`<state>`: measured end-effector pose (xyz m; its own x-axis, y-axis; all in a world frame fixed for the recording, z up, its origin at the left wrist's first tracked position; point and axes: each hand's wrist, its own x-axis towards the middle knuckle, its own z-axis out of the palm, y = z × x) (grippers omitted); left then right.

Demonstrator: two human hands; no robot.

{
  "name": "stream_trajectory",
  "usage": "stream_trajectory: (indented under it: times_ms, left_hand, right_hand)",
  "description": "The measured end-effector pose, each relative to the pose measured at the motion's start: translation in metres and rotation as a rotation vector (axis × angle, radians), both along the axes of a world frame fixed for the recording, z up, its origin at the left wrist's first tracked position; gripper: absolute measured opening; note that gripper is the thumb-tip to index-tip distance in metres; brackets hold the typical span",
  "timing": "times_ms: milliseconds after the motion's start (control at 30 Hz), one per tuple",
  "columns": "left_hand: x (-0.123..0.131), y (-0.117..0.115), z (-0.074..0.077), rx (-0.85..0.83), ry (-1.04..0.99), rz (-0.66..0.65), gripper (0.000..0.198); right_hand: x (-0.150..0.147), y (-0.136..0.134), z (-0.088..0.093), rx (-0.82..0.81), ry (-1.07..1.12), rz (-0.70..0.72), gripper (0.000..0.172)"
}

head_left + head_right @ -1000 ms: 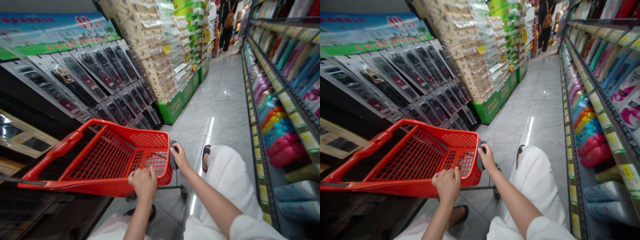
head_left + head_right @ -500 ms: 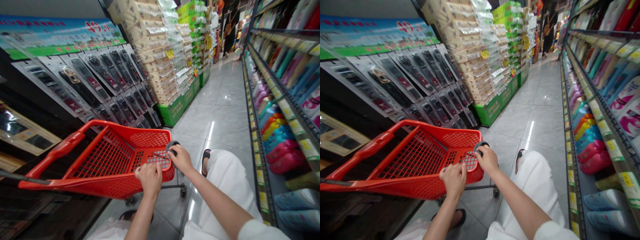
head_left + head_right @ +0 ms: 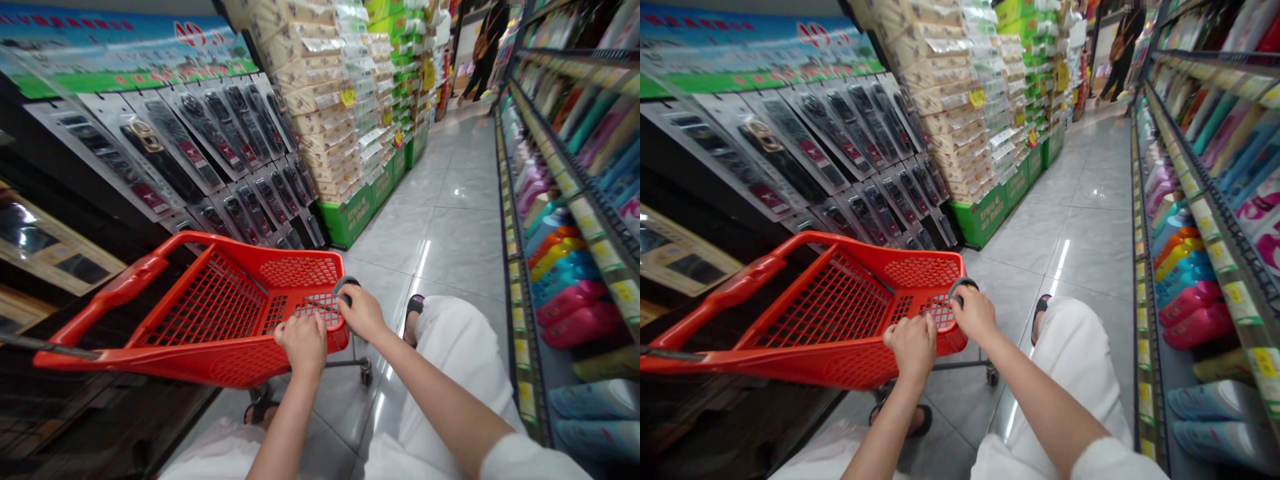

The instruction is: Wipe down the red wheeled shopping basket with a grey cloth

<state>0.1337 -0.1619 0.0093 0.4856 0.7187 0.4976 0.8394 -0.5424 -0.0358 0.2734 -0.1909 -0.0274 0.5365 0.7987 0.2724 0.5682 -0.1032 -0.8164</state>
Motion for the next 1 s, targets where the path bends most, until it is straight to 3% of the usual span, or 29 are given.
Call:
stream_trajectory:
  times_ms: [100, 167, 267, 367, 467, 533, 633, 800, 867, 933, 1000]
  left_hand:
    - [-0.004, -0.001, 0.000, -0.005, -0.004, -0.024, 0.042]
    - [-0.009, -0.003, 0.002, -0.020, -0.005, -0.050, 0.041]
    - [-0.016, -0.005, 0.003, -0.036, 0.000, -0.081, 0.041]
    - [-0.021, -0.006, 0.003, -0.012, 0.001, -0.091, 0.041]
    - [-0.023, -0.005, 0.002, -0.001, 0.001, -0.095, 0.042]
    - [-0.022, -0.005, 0.001, -0.009, -0.003, -0.090, 0.041]
    - [-0.020, -0.004, 0.002, -0.018, -0.010, -0.086, 0.040]
    - [-0.017, -0.005, 0.004, -0.037, -0.018, -0.078, 0.040]
    - [-0.018, -0.005, 0.005, -0.043, -0.020, -0.086, 0.040]
    - [-0.020, -0.005, 0.005, -0.049, -0.010, -0.097, 0.040]
    - [-0.023, -0.006, 0.006, -0.051, 0.007, -0.103, 0.041]
  right_hand:
    - [-0.026, -0.033, -0.003, 0.048, 0.011, 0.070, 0.015]
    - [-0.024, -0.033, -0.007, 0.084, 0.058, 0.101, 0.016]
    - [0.004, 0.001, -0.016, 0.177, 0.223, 0.011, 0.017]
    - [0.044, 0.053, -0.025, 0.297, 0.508, -0.209, 0.027]
    - [0.068, 0.089, -0.031, 0.308, 0.654, -0.204, 0.020]
    - [0.068, 0.094, -0.035, 0.298, 0.670, -0.167, 0.017]
    - [0.045, 0.071, -0.042, 0.306, 0.677, -0.153, 0.018]
    - [-0.025, -0.004, -0.059, 0.368, 0.565, -0.137, 0.022]
    - [-0.044, -0.022, -0.065, 0.369, 0.537, -0.122, 0.021]
    - [-0.046, -0.023, -0.066, 0.372, 0.525, -0.121, 0.020]
    - [-0.031, -0.007, -0.063, 0.369, 0.520, -0.146, 0.020]
